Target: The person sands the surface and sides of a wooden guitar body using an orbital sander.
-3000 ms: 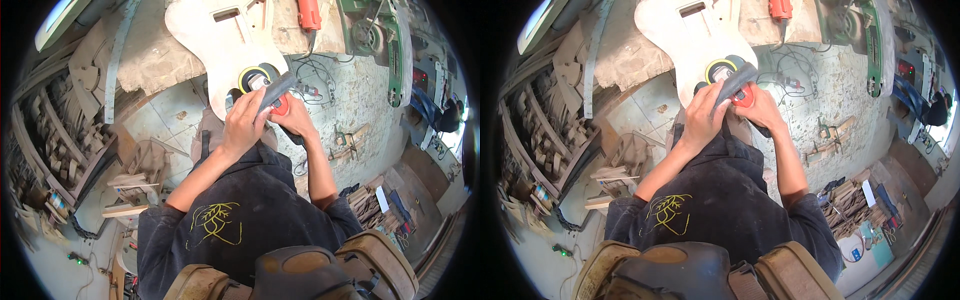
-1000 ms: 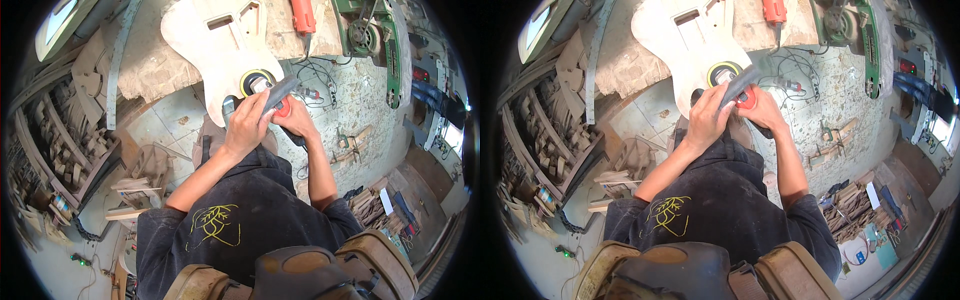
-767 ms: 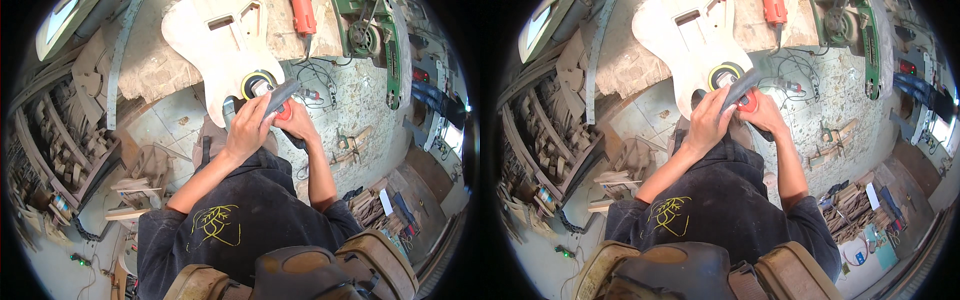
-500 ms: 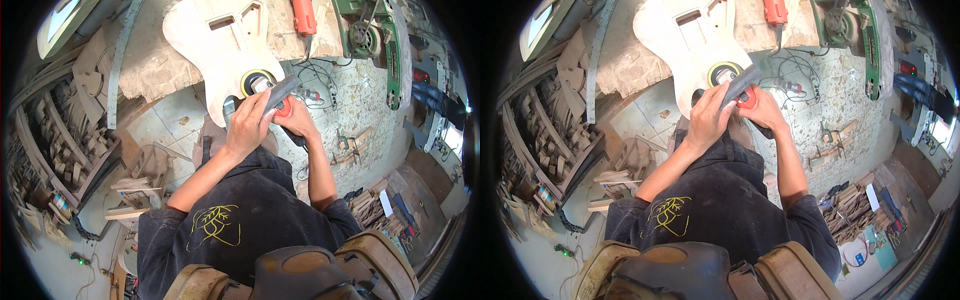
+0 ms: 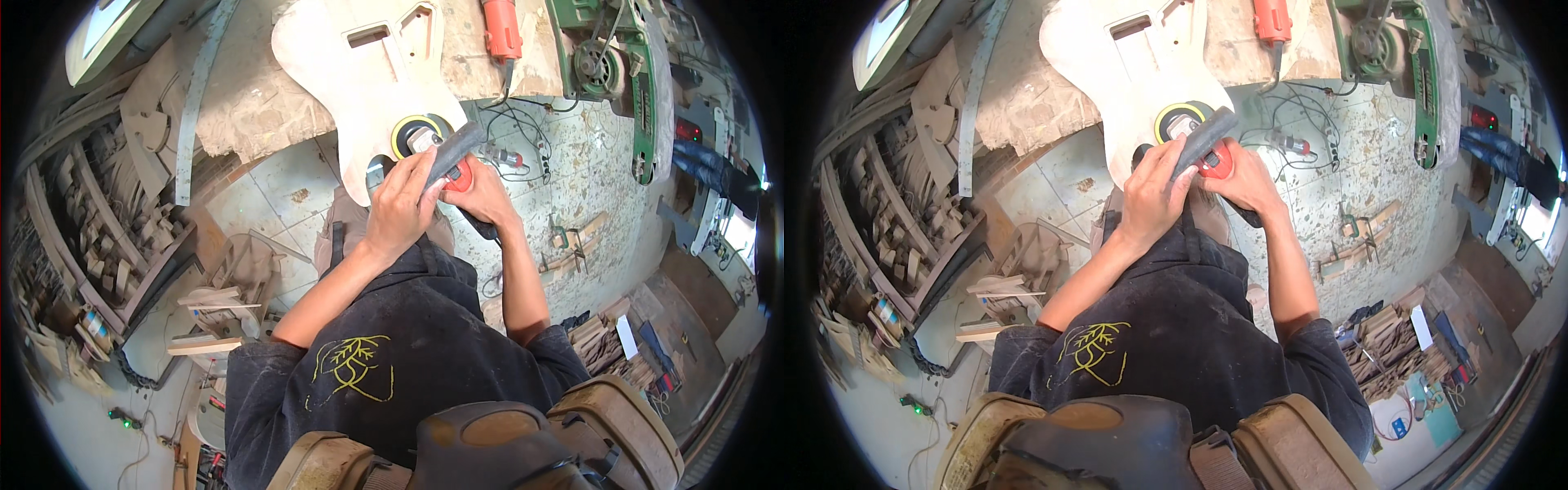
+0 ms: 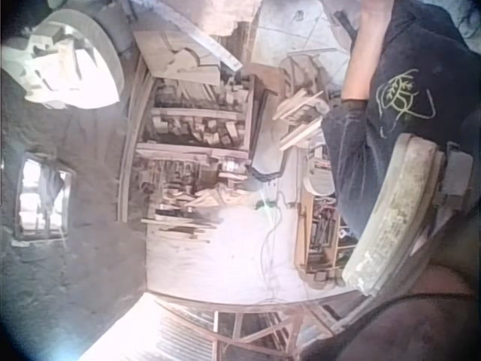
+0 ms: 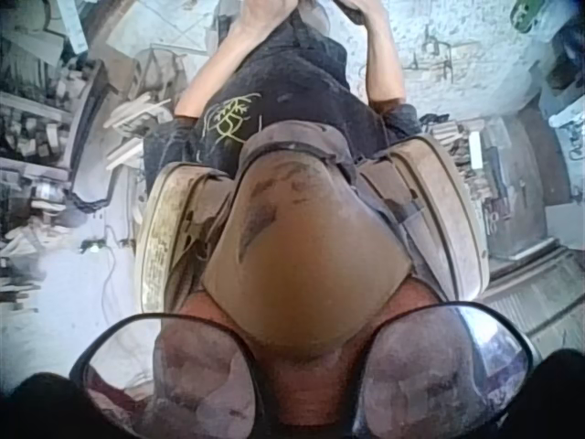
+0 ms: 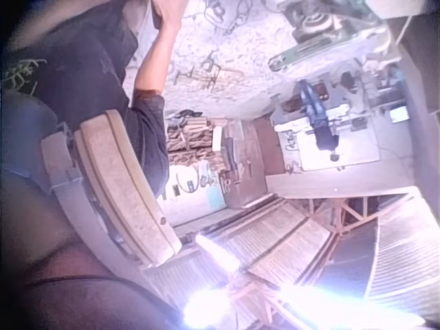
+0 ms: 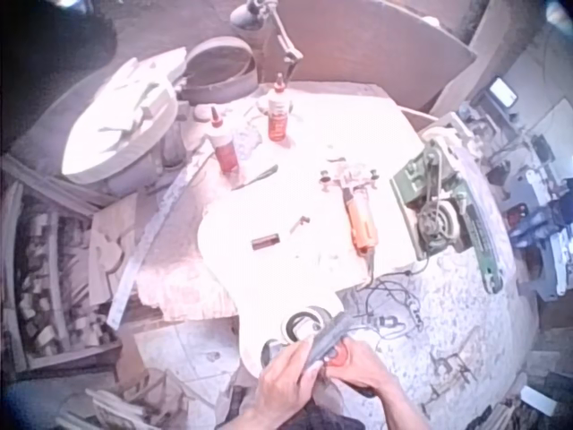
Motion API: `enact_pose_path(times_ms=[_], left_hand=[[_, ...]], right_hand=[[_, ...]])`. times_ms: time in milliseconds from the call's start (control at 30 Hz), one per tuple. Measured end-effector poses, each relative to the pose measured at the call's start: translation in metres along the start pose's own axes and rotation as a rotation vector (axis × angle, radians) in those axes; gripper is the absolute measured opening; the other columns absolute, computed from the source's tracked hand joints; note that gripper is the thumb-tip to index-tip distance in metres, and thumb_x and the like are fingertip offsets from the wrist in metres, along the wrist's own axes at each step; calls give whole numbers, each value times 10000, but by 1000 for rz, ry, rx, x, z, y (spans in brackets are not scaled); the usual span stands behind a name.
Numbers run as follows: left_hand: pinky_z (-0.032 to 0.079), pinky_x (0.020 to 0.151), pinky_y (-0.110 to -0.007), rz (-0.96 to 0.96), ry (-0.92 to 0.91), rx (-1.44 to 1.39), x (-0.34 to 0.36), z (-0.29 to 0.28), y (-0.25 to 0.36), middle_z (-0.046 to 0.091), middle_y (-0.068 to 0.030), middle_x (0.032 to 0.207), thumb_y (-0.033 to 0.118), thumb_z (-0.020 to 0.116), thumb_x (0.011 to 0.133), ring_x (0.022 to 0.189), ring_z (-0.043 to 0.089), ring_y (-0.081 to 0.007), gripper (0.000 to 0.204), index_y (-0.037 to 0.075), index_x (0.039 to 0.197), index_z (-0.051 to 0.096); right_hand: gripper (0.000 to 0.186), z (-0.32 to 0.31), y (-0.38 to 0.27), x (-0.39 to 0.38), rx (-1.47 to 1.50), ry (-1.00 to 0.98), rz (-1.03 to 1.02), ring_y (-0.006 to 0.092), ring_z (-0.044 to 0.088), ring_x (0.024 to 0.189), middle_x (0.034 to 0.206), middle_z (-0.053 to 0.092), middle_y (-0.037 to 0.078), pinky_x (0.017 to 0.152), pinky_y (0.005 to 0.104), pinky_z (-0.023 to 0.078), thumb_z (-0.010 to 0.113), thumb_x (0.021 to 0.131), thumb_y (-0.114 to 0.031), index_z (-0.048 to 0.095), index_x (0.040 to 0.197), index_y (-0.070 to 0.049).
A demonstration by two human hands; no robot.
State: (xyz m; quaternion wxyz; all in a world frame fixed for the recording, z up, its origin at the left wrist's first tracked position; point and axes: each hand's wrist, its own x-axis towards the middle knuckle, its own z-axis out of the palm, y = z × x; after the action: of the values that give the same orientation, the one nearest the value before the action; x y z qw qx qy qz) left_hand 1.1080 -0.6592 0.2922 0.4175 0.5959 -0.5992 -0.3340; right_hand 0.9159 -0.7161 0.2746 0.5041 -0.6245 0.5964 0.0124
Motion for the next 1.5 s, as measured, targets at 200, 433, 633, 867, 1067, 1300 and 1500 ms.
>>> enact_pose_path(times_ms=[200,433,633,867,1067,1300,1500], left_hand=[[559,879,-429,-28,-20,-47,-10,1,0,649,-211,1180,35,733,859,1028,676,-379,534,-43,1366,583],[581,824,-401,-15,33,10,-1,-4,0,678,-202,1148,80,735,898,990,705,-346,456,-38,1324,622],[567,852,-429,-44,-11,-37,-13,-5,1,648,-213,1181,26,740,848,1013,683,-382,534,-55,1352,586],[580,812,-396,-15,42,8,-6,-9,-1,676,-199,1148,80,738,895,975,706,-345,457,-40,1320,622],[578,813,-398,-51,35,1,-14,-11,0,677,-199,1148,82,741,893,978,705,-344,467,-38,1327,618],[572,860,-416,-70,21,-18,-14,-14,3,653,-195,1173,36,736,854,1021,686,-364,519,-53,1345,594],[578,844,-407,-62,41,8,-19,-14,-4,665,-199,1166,62,739,874,1011,696,-354,497,-44,1341,603]], right_hand=[[642,2,1,-8,28,-7,-37,466,676,928,965,704,271,813,489,526,804,674,-387,599,1137,8],[650,-3,-9,1,12,-17,-48,454,681,924,962,702,274,819,484,529,806,674,-380,602,1152,9],[630,3,-5,-7,-12,-38,-14,450,681,918,947,700,270,819,481,531,802,671,-373,606,1129,14],[620,1,-13,2,-34,-41,-35,464,682,916,951,703,273,807,491,530,799,667,-387,609,1104,11],[628,5,-10,0,-56,-61,-38,467,679,918,957,701,277,803,490,529,800,665,-391,606,1101,17],[673,4,-14,-1,-61,-62,-46,464,676,918,957,698,278,820,489,526,805,660,-408,596,1129,27],[671,5,-17,2,-91,-86,-31,464,676,921,962,701,273,819,490,528,804,661,-408,598,1127,28]])
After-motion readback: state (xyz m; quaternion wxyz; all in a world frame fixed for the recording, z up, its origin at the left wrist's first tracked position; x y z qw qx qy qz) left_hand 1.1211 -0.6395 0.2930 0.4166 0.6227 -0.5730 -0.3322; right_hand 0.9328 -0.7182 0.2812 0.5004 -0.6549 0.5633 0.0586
